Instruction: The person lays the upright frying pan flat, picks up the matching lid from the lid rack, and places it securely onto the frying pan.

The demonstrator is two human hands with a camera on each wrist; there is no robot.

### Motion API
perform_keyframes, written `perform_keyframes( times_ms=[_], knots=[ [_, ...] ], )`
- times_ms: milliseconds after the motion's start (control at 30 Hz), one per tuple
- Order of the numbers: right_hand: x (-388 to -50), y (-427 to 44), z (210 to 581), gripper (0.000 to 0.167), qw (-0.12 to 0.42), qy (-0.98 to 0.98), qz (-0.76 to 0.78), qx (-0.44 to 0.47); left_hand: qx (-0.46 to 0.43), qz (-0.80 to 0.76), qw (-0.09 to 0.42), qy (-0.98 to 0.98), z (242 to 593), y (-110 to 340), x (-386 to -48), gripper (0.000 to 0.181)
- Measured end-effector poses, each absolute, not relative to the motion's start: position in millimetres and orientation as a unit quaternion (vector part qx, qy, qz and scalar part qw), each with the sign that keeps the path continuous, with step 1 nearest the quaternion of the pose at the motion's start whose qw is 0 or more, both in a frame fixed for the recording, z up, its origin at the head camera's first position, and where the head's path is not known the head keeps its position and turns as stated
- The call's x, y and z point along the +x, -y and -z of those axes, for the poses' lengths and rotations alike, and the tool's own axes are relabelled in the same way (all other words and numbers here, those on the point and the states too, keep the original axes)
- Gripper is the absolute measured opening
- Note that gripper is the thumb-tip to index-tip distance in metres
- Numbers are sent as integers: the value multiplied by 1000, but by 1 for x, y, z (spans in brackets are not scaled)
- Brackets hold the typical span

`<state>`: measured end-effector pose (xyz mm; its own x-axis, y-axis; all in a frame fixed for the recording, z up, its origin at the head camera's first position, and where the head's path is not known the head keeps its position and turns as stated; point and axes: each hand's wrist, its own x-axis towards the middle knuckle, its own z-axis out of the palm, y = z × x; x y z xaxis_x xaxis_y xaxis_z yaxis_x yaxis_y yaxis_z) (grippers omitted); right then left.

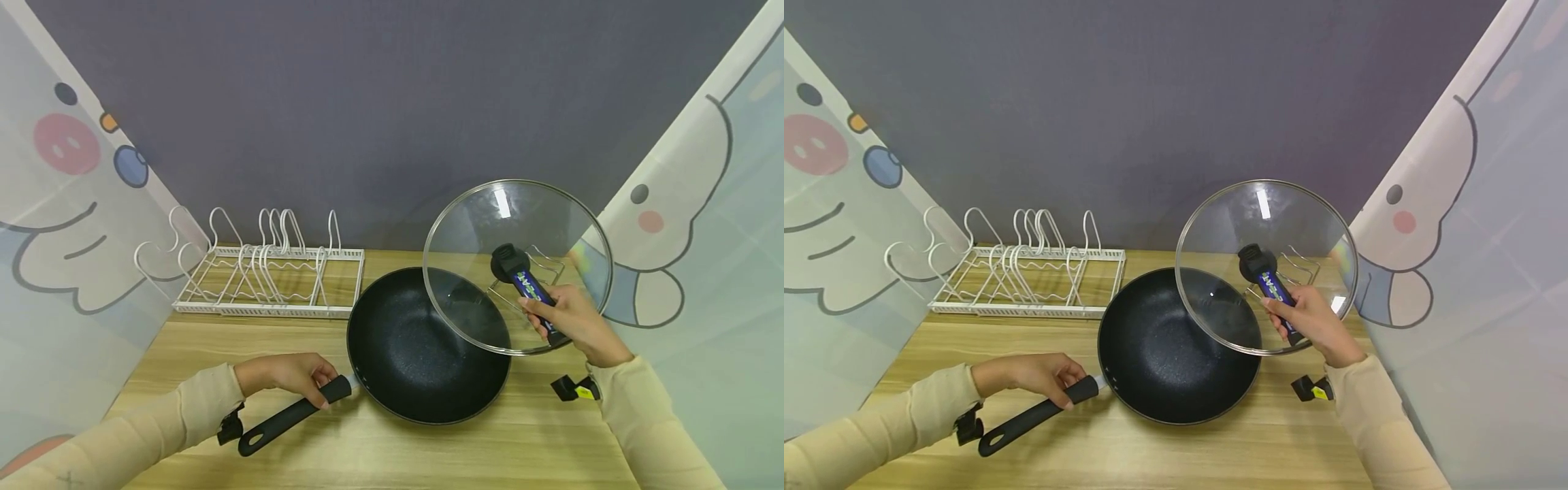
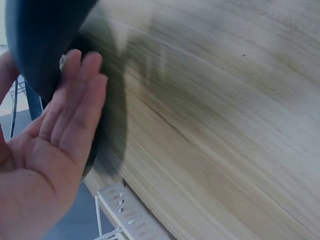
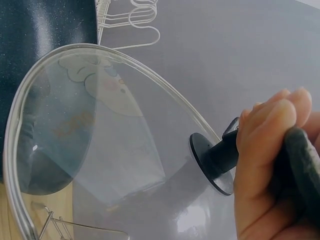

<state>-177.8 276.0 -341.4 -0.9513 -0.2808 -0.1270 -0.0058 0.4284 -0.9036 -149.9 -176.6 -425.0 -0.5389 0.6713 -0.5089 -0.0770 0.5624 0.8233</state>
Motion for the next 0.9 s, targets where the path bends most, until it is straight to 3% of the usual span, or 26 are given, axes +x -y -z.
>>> perform_keyframes(
  times_ms=[367,667,900],
  knots=[
    [-174,-272,342,33,141,-820,548,-91,160,-410,477,-761,424,173,-152,26],
    [-173,-271,343,33,142,-807,560,-120,145,-404,478,-766,426,172,-153,26],
    [-172,-270,345,37,165,-809,557,-89,149,-403,480,-765,425,171,-154,27]
  ],
)
